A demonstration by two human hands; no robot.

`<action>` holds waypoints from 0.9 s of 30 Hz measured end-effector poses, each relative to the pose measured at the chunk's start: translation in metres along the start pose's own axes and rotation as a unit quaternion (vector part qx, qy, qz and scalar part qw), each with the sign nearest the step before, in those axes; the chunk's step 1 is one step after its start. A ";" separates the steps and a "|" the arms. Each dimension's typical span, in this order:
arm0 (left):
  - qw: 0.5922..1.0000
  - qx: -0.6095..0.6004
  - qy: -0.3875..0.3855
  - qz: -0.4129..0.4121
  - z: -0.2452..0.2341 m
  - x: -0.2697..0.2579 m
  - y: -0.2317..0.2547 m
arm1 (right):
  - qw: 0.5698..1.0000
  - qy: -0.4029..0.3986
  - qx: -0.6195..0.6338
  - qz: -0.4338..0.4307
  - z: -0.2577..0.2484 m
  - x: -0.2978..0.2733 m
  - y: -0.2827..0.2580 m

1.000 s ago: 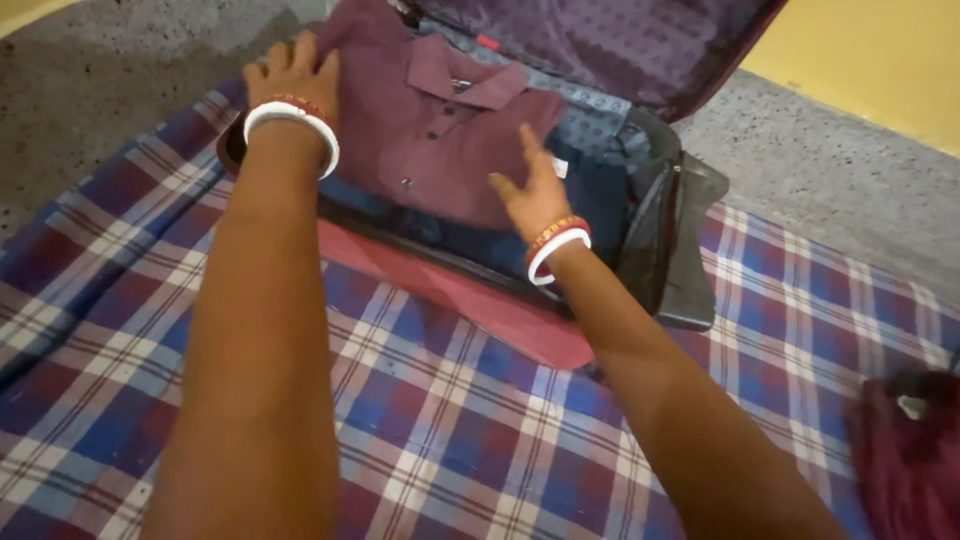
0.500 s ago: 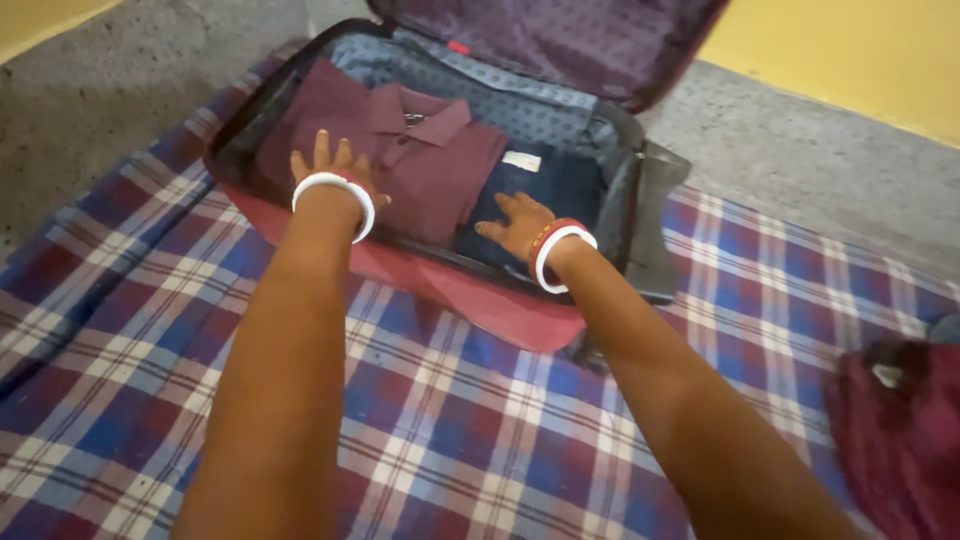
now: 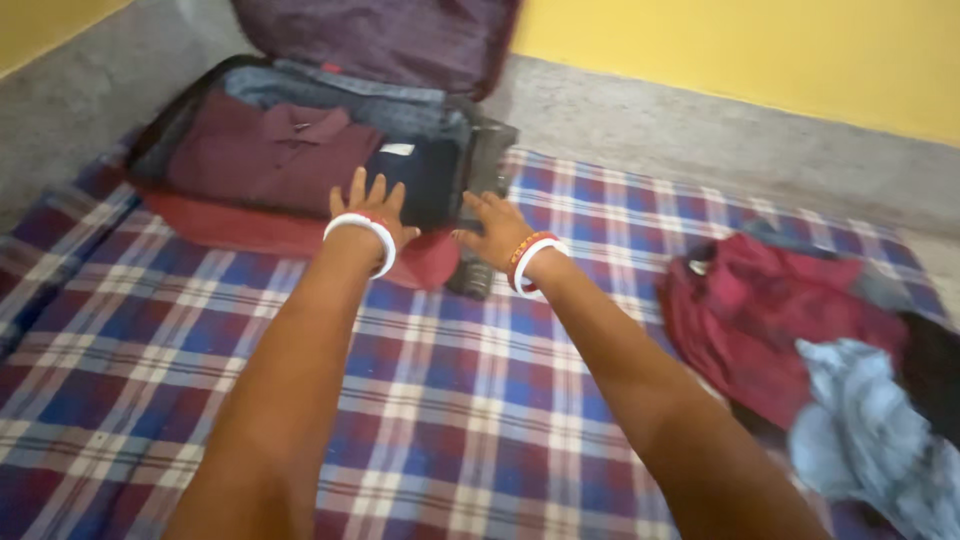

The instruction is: The person folds a maroon shirt, a light blue shirt, and black trousers on a plaid bedsheet, then places the folded shirts into an open suitcase. The person handles each garment one at a time, smoothing and folding them neatly before packing.

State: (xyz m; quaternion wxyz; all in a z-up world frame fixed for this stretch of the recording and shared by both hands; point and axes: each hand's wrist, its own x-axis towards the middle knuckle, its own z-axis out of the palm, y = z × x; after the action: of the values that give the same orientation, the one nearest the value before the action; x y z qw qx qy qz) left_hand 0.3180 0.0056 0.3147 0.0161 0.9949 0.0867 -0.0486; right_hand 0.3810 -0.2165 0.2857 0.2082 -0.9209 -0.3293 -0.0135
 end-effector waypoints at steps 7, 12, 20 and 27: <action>0.997 -0.027 -0.059 0.052 0.000 -0.075 0.128 | 0.998 0.025 0.018 0.050 -0.054 -0.149 0.062; 0.980 0.013 -0.045 0.194 0.026 -0.099 0.228 | 0.994 0.050 0.024 0.089 -0.062 -0.261 0.139; 0.963 0.004 -0.146 0.226 0.061 -0.173 0.366 | 0.973 0.121 0.010 0.195 -0.053 -0.434 0.270; 0.945 -0.006 -0.163 0.283 0.110 -0.200 0.463 | 0.939 0.147 -0.068 0.302 -0.054 -0.556 0.353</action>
State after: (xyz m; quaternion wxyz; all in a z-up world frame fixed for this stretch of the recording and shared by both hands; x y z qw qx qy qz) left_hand 0.1926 -0.4890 0.2362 0.0486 0.9568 -0.2025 -0.2028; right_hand 0.1677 -0.8175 0.1132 0.1860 -0.9766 0.0002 -0.1078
